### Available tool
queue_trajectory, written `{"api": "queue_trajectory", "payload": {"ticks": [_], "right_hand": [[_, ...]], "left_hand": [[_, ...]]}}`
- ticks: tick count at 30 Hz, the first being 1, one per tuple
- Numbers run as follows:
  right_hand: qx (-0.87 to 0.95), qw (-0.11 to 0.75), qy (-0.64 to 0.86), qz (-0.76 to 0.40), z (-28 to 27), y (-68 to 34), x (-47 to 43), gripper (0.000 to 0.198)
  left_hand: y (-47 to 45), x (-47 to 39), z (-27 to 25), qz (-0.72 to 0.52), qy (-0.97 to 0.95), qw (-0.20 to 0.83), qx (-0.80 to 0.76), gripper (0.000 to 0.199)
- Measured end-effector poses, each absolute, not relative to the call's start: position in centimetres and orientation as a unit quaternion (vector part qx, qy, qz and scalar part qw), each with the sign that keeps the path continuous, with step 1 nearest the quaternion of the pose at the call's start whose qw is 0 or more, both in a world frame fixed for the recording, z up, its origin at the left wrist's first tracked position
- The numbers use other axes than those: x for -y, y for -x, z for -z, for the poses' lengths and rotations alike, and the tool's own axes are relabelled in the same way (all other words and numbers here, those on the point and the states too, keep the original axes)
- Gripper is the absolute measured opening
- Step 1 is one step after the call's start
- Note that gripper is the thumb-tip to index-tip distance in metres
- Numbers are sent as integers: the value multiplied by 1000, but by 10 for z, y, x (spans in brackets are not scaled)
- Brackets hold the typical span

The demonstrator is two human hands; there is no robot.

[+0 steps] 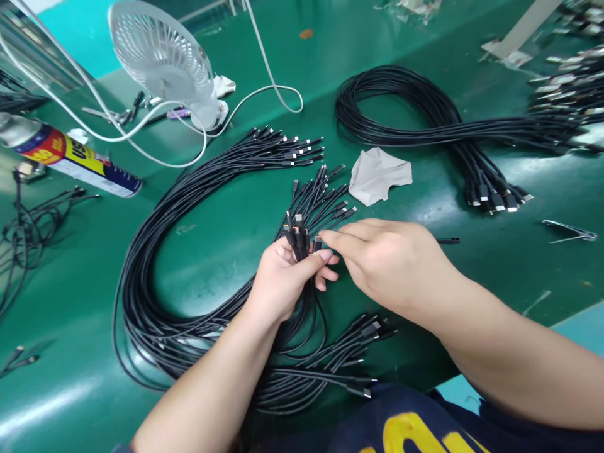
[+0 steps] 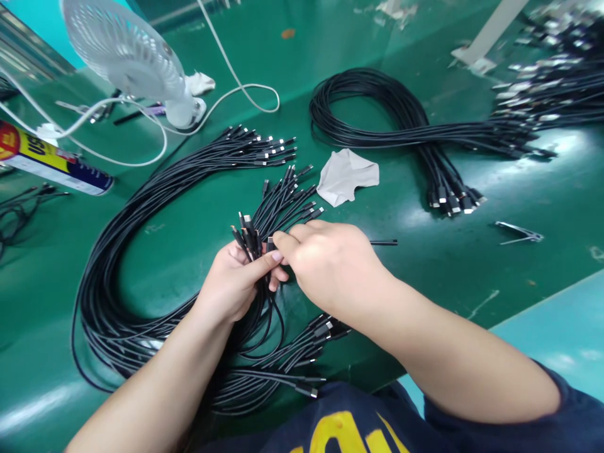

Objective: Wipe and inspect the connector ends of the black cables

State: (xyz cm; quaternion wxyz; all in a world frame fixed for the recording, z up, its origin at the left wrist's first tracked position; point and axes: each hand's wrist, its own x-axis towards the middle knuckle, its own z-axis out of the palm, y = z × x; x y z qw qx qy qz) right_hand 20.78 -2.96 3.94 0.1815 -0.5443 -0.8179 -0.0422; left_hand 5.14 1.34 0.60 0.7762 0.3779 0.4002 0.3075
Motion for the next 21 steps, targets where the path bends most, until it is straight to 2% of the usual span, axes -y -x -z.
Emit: {"api": "queue_trajectory", "payload": {"ticks": [21], "right_hand": [[808, 175, 561, 27, -40, -208, 31, 29]], "left_hand": [[-51, -13, -7, -296, -385, 777, -401, 23]]}}
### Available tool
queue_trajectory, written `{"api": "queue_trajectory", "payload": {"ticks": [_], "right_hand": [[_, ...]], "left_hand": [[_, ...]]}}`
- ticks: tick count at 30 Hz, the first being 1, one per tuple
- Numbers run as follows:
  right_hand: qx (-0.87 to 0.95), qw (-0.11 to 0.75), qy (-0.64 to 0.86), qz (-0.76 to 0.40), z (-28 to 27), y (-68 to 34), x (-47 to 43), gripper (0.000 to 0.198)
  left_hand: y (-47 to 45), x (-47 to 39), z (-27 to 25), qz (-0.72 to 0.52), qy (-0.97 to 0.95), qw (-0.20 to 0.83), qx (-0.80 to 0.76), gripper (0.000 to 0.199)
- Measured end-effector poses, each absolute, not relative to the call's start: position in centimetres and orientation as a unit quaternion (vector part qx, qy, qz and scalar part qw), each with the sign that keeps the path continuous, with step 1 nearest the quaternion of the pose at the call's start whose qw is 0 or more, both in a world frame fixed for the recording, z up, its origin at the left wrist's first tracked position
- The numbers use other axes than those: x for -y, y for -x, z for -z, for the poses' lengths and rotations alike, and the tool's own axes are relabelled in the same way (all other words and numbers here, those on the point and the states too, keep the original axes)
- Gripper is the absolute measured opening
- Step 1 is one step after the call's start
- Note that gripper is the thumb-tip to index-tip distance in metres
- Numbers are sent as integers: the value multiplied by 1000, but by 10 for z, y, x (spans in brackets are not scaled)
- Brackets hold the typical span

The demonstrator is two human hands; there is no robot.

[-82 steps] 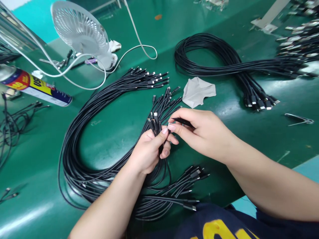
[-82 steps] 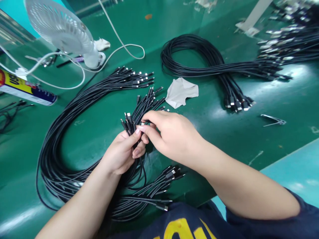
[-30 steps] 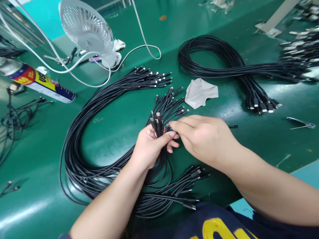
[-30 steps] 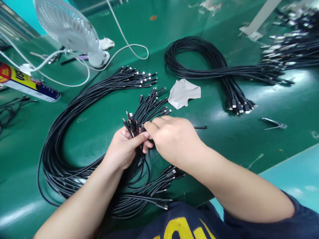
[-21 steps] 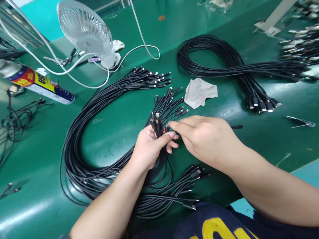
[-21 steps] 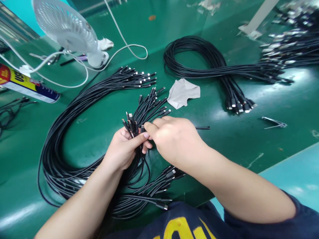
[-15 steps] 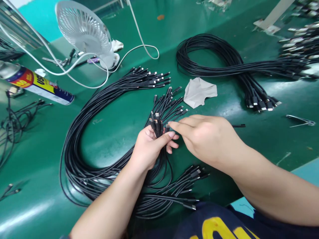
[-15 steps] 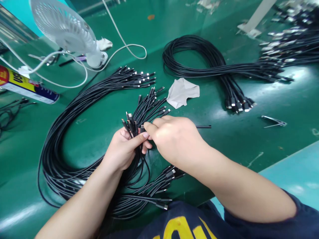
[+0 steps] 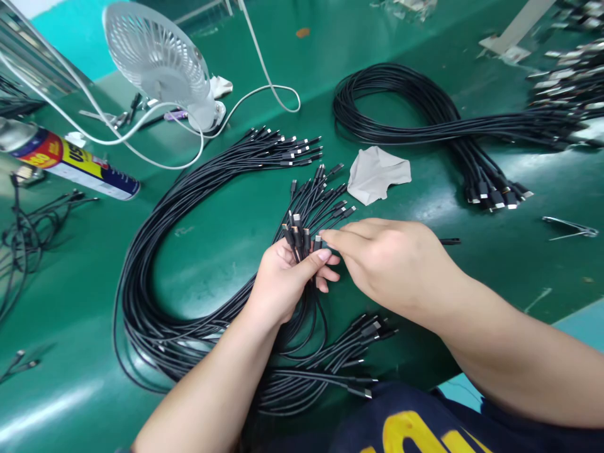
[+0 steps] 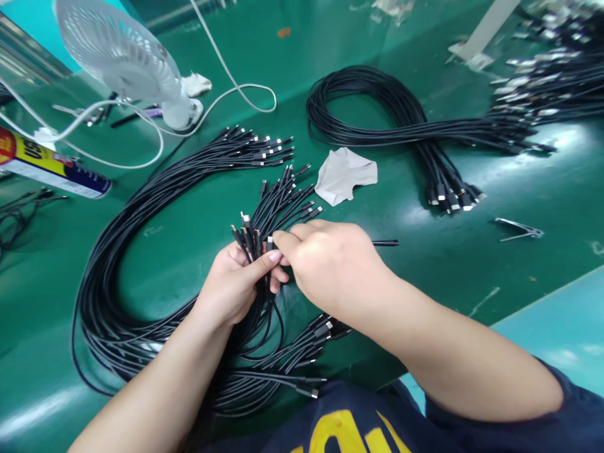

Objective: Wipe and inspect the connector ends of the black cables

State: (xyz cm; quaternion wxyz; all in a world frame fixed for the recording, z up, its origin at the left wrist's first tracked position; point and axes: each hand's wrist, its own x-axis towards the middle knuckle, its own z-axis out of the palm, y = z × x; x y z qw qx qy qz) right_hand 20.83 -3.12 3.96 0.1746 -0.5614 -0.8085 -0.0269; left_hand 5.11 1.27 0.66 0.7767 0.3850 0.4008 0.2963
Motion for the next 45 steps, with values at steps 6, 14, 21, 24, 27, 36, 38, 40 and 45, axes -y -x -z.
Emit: {"api": "queue_trajectory", "payload": {"ticks": [6, 14, 21, 24, 27, 36, 38, 40, 45], "right_hand": [[811, 170, 559, 26, -41, -209, 32, 29], [808, 160, 566, 29, -42, -207, 31, 30], [769, 218, 599, -55, -42, -209, 30, 27], [712, 270, 609, -221, -39, -211, 22, 19], [650, 319, 576, -380, -37, -213, 12, 13], [678, 326, 617, -233, -40, -214, 10, 18], [680, 325, 619, -219, -42, -216, 10, 17], [677, 330, 606, -258, -43, -217, 10, 14], [677, 351, 577, -293, -45, -219, 10, 15]], "left_hand": [[-52, -13, -7, -299, -383, 779, -397, 22], [-51, -12, -7, -296, -393, 771, -404, 23], [-51, -12, -7, -299, -385, 778, -396, 24], [-52, -11, -7, -306, -388, 785, -375, 24], [-52, -11, -8, -301, -400, 787, -361, 24], [-51, -11, -9, -288, -389, 788, -381, 20], [-51, -11, -9, -288, -388, 786, -385, 19], [-52, -11, -8, -286, -388, 786, -386, 20], [-52, -11, -8, -290, -381, 791, -381, 21]]}}
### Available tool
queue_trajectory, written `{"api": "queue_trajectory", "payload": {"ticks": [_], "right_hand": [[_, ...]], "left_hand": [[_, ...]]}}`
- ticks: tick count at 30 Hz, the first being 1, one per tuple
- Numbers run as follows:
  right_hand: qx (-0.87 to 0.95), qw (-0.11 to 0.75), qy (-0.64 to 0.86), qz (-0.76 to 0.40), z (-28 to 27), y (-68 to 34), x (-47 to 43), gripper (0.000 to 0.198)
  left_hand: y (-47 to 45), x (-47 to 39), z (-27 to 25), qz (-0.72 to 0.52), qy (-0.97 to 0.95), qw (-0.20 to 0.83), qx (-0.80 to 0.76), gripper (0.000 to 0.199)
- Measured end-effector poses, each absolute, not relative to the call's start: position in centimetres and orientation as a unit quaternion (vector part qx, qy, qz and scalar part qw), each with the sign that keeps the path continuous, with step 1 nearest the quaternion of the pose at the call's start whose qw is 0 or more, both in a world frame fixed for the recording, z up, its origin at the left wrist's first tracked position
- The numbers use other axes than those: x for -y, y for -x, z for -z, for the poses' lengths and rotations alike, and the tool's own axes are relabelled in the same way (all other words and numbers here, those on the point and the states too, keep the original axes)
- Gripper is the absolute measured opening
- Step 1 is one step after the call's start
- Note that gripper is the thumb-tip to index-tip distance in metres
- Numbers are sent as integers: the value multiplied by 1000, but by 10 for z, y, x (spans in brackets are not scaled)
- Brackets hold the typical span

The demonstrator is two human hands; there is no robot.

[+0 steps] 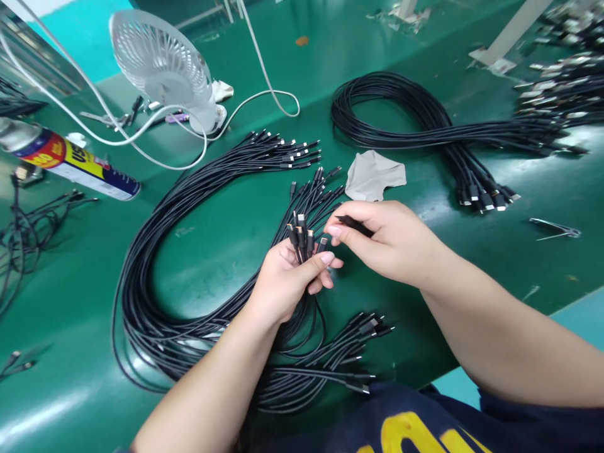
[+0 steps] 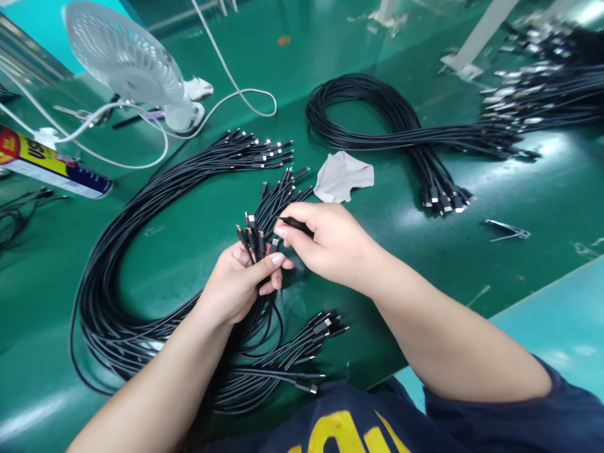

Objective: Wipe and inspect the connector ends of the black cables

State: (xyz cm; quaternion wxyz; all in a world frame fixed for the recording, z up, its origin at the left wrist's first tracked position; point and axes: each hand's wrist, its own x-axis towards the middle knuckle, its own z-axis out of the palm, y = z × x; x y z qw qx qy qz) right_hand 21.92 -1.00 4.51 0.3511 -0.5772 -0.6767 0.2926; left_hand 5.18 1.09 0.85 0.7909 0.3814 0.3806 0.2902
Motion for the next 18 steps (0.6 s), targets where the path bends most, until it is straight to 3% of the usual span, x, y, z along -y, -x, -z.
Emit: {"api": "queue_trajectory", "payload": {"ticks": [4, 6, 10, 14, 18], "right_hand": [[667, 343, 618, -235, -41, -220, 10, 26], [656, 353, 630, -220, -38, -220, 10, 18], [640, 389, 608, -264, -34, -217, 8, 21], [647, 345, 597, -326, -35, -212, 7, 18], [679, 322, 604, -266, -39, -213, 9, 19]], "left_hand": [[-52, -11, -10, -293, -381, 790, -381, 21], [-52, -11, -11, -291, -381, 787, -389, 22], [-51, -12, -11, -285, -377, 789, -393, 28], [-52, -11, -8, -294, -373, 787, -394, 33], [-52, -10, -7, -310, -356, 791, -390, 32]]}}
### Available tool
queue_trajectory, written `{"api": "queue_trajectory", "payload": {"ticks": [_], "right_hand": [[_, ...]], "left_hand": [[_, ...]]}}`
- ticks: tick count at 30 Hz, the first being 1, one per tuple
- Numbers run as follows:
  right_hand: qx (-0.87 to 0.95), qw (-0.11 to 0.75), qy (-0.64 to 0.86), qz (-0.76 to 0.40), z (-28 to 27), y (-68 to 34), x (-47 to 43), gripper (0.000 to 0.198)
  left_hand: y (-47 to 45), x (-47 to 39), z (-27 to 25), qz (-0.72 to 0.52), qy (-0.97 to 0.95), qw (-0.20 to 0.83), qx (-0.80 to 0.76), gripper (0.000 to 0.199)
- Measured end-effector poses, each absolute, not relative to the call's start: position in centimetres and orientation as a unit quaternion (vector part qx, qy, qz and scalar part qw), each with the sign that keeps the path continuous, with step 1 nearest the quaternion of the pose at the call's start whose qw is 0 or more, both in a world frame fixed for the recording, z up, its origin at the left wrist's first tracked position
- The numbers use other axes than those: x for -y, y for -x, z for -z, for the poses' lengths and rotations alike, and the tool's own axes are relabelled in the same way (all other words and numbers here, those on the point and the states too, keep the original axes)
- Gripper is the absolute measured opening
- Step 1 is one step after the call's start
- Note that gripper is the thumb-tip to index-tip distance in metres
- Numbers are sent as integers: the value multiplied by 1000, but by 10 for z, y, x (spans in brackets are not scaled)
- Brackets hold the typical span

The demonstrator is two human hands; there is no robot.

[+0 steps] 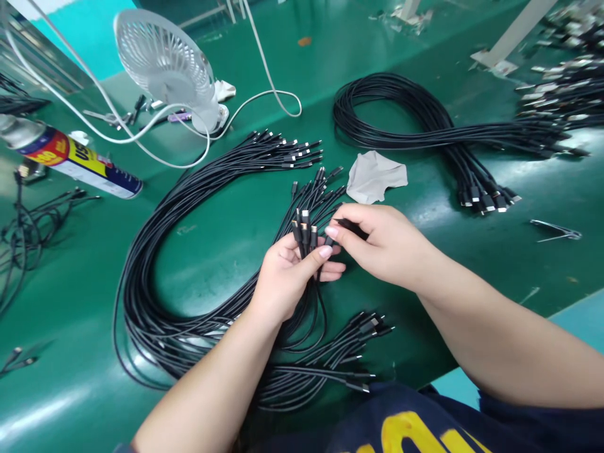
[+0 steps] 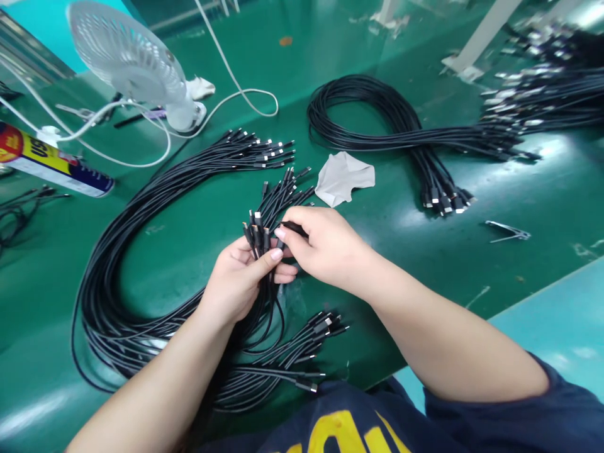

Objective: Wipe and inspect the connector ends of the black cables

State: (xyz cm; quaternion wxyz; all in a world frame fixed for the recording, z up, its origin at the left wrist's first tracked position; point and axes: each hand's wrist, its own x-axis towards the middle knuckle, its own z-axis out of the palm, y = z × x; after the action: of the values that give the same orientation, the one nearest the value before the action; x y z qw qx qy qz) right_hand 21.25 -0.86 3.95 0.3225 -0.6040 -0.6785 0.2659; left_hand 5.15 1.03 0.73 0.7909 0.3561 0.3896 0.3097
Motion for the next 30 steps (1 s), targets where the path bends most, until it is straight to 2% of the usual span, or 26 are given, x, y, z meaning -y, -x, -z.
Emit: {"api": "queue_trajectory", "payload": {"ticks": [10, 14, 18, 24, 30], "right_hand": [[674, 312, 650, -163, -32, -217, 8, 29], [636, 365, 619, -281, -38, -215, 10, 25], [617, 379, 566, -394, -35, -215, 8, 17], [576, 396, 532, -478, -33, -215, 8, 17], [577, 401, 523, -482, -36, -215, 9, 20]], "left_hand": [[-49, -12, -9, -262, -389, 805, -364, 24], [-51, -11, -9, -282, -385, 796, -372, 23], [-50, -11, -10, -274, -384, 799, -374, 21], [-48, -13, -10, -256, -318, 841, -354, 28], [-49, -12, -9, -270, -329, 839, -339, 23]]}}
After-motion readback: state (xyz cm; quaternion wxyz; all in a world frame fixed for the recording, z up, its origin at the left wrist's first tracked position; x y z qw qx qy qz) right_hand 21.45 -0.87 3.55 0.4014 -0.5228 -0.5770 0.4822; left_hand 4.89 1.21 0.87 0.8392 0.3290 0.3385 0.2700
